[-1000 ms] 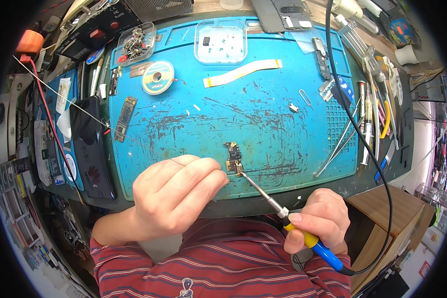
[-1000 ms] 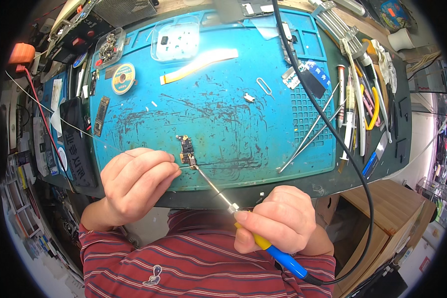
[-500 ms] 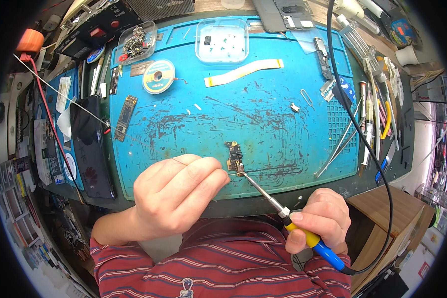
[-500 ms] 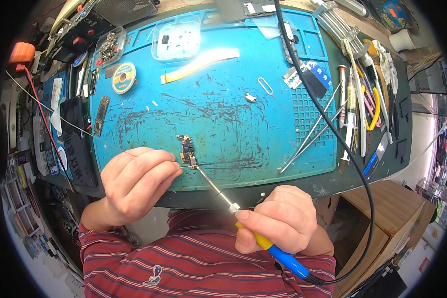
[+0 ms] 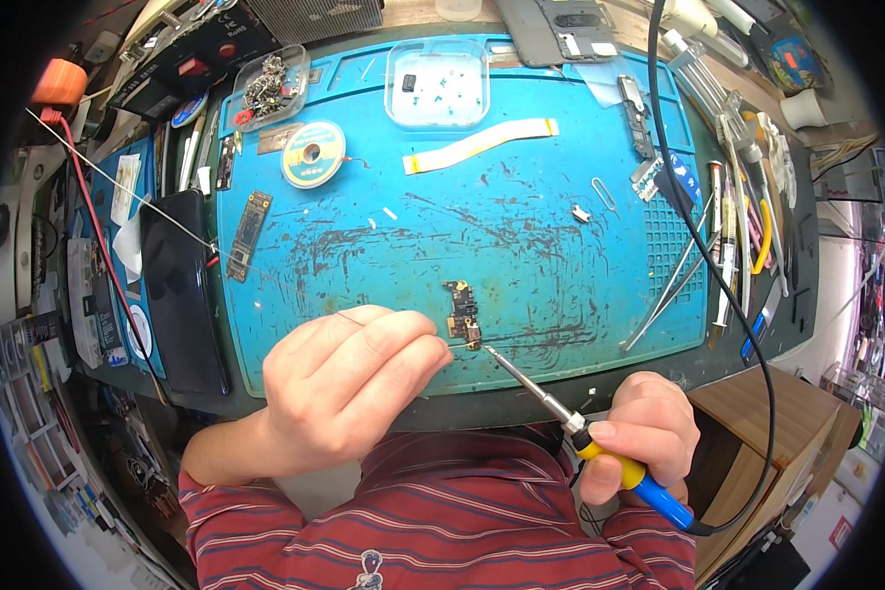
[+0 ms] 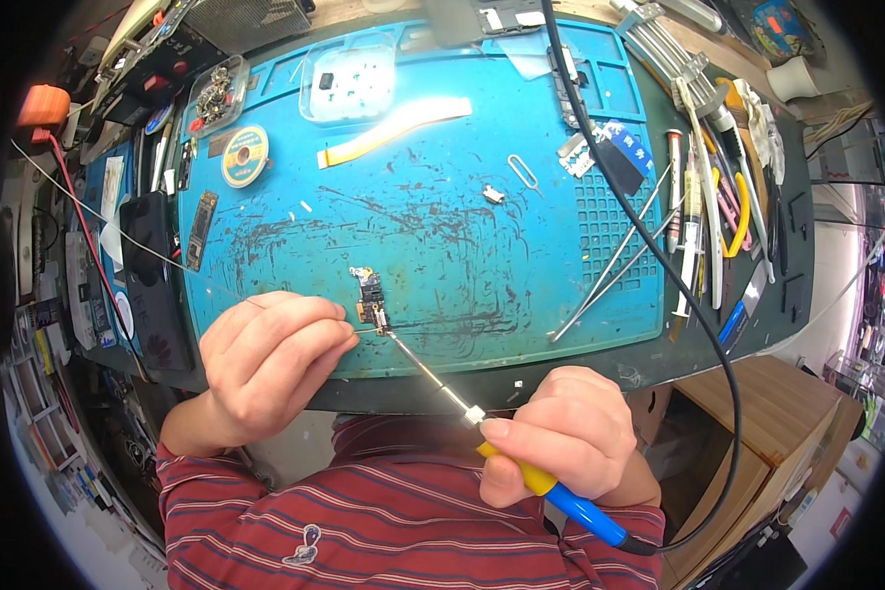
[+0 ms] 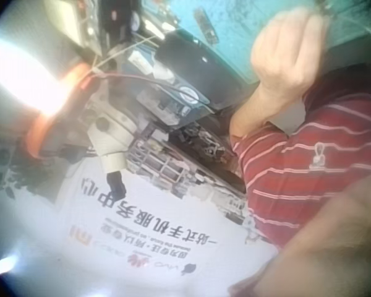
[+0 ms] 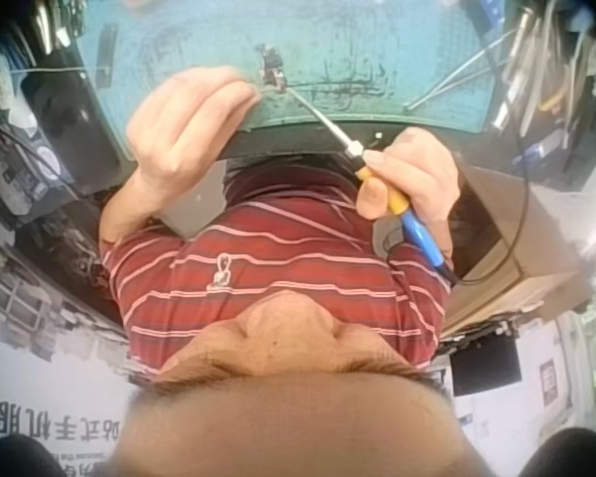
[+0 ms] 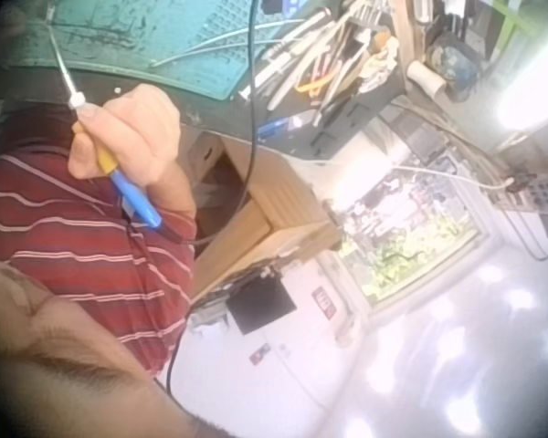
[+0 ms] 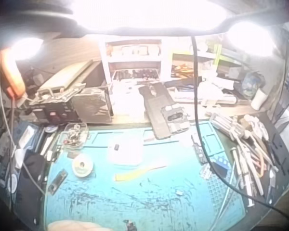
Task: The person uses a soldering iron to apply solder to a small electronic component held in their left hand. They repeatedly heat and solder different points on the component while working at a cluttered electronics repair bench.
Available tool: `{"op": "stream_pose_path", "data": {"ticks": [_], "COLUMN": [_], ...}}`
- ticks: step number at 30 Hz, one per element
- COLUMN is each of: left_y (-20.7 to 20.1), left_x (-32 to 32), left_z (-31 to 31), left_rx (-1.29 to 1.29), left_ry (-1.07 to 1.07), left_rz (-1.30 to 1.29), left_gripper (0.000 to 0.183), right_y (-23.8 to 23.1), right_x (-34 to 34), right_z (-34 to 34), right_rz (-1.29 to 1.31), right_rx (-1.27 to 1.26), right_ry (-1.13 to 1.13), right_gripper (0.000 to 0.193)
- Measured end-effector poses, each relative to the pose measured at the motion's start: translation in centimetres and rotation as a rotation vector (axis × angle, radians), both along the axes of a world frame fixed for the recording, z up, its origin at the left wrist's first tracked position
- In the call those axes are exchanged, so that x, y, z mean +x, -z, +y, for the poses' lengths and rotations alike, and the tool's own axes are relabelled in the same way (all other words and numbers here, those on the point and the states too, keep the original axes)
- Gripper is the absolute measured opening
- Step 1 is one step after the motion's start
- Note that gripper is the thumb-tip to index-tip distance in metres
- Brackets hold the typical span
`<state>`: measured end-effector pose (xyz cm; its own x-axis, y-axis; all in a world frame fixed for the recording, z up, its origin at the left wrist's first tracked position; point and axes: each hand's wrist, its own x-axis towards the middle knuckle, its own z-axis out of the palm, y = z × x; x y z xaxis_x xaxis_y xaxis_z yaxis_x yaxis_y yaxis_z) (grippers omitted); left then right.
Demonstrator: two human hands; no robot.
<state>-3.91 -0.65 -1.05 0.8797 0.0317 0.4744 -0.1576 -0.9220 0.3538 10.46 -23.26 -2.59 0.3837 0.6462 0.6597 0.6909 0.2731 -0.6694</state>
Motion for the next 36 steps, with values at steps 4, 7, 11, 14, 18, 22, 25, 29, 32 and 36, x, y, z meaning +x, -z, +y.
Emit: {"op": "stream_pose_path", "data": {"ticks": [4, 7, 11, 14, 18, 22, 25, 29, 32, 36], "left_y": [-0.1, 0.8, 0.7, -0.1, -0.1, 0.2, 0.1, 0.1, -1.6, -3.1], "left_x": [0.0, 0.2, 0.2, 0.0, 0.0, 0.0, -0.1, -0.4, -1.2, -2.4], "left_z": [0.0, 0.3, 0.2, -0.1, -0.1, 0.0, 0.2, 0.5, 1.0, 0.9], "left_rx": [0.006, 0.080, 0.057, 0.007, 0.002, -0.009, -0.077, -0.108, -0.029, 0.006], "left_ry": [0.001, 0.011, 0.008, 0.001, 0.002, -0.001, 0.010, -0.020, -0.147, -0.485], "left_rz": [0.007, -0.083, -0.055, 0.019, 0.011, -0.014, 0.002, -0.015, 0.075, 0.225], "left_gripper": [0.023, 0.025, 0.024, 0.024, 0.024, 0.025, 0.025, 0.025, 0.024, 0.029], "right_y": [0.0, -0.1, -0.2, -0.1, -0.1, -0.1, -0.1, 0.7, 1.6, 1.7], "right_x": [0.0, 0.0, 0.0, 0.0, 0.0, 0.0, -0.1, -0.4, -0.3, -0.9], "right_z": [0.2, 0.3, 0.4, 0.4, 0.5, 0.4, 0.3, -1.0, -2.1, -2.1], "right_rz": [-0.019, -0.032, -0.044, -0.047, -0.049, -0.045, -0.042, 0.022, 0.001, 0.020], "right_rx": [-0.019, -0.043, -0.050, -0.045, -0.037, -0.049, -0.059, 0.051, 0.037, -0.054], "right_ry": [-0.006, -0.010, -0.009, 0.002, 0.005, 0.004, 0.005, 0.033, 0.140, 0.278], "right_gripper": [0.017, 0.016, 0.017, 0.017, 0.017, 0.018, 0.019, 0.023, 0.045, 0.054]}}
